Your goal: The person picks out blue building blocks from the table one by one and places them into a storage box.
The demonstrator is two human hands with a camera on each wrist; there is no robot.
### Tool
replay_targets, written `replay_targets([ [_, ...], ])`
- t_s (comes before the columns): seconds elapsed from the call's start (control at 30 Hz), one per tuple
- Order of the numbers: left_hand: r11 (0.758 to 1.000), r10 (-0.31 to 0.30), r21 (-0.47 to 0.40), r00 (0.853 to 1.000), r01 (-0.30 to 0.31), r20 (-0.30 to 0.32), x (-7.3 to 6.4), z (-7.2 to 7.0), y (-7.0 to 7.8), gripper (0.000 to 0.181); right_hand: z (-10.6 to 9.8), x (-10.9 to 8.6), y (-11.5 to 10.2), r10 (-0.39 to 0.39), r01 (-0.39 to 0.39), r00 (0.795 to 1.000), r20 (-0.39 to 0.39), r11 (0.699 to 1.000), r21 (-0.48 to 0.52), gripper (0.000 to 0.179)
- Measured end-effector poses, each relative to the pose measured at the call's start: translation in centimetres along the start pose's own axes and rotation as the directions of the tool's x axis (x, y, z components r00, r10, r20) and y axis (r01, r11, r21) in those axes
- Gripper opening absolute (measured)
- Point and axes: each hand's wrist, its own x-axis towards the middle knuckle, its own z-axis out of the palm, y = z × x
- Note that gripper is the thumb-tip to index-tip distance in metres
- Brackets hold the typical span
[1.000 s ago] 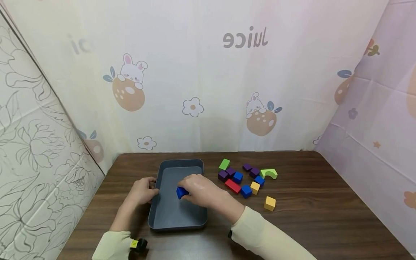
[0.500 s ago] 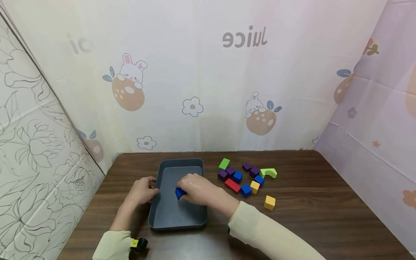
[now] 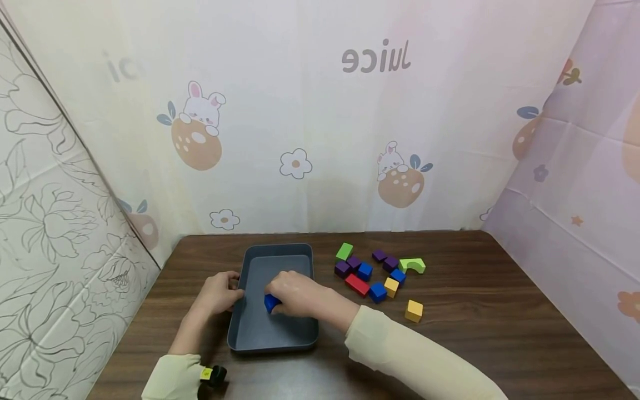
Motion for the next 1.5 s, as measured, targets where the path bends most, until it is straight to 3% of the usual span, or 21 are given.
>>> replay_targets([
  [0.67,1.000,0.007,0.007,1.000,-0.007,0.005,-0.1,-0.1,0.0,0.050,0.9,1.7,-1.4,-0.041,0.046,0.998,0.041,0.989,-0.141,0.021],
  [0.93,1.000,0.004,0.005,1.000,-0.004,0.010,-0.2,-0.2,0.2,0.049,1.2,1.9,-1.7,-0.024,0.035,0.996,0.091,0.992,-0.119,0.020],
  [1.5,1.000,0.009,0.010,1.000,-0.009,0.007,-0.3,-0.1,0.2,0.049,1.9,2.1,-1.9,0.005,0.013,0.993,0.114,0.988,-0.157,0.020],
])
